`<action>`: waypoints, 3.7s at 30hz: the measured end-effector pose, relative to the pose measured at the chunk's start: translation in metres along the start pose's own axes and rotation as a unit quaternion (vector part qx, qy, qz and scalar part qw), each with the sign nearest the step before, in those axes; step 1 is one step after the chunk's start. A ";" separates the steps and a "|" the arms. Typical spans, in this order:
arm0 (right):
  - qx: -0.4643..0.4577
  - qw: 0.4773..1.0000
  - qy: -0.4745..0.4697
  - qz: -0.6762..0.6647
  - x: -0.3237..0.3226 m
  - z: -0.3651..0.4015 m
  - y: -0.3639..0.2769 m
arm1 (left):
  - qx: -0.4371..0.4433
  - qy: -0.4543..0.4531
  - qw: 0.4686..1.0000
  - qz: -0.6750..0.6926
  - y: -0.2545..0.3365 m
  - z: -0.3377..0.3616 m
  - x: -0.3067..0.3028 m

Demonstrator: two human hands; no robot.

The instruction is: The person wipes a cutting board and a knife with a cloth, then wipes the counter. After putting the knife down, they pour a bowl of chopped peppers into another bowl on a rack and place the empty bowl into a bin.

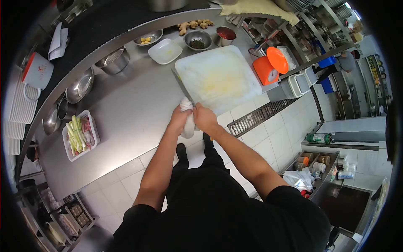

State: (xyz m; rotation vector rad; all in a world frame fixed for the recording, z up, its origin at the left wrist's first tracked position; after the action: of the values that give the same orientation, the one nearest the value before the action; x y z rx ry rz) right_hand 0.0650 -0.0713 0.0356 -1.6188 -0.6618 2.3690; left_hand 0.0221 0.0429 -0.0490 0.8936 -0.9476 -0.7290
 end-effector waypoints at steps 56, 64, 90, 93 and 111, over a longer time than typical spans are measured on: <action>0.094 0.982 0.041 0.158 -0.045 -0.071 0.034 | 0.091 0.049 0.958 -0.269 0.032 -0.049 0.002; 0.000 0.995 -0.039 0.093 -0.022 -0.043 -0.021 | 0.049 0.035 0.985 -0.160 0.031 -0.045 -0.001; 0.021 0.995 0.016 0.094 -0.037 -0.056 0.015 | 0.064 0.038 0.985 -0.153 0.037 -0.035 0.004; 0.078 0.986 0.097 0.109 -0.100 -0.081 0.073 | 0.047 0.031 0.984 -0.171 0.037 -0.035 0.004; -0.004 0.997 0.007 0.077 -0.018 -0.037 -0.001 | 0.048 0.032 0.983 -0.175 0.038 -0.032 0.002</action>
State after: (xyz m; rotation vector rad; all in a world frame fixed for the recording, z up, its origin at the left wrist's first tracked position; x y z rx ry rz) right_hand 0.1054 -0.0684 0.0400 -1.7470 -0.5632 2.4599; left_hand 0.0574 0.0683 -0.0244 1.1804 -0.7814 -0.9529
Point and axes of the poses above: each hand's wrist, its own z-axis away from the middle knuckle, its own x-axis out of the palm, y = z × x, the point moved 7 cm from there along -z, towards the middle knuckle, and after that the axes turned 15 degrees about x, right-handed, at the moved point
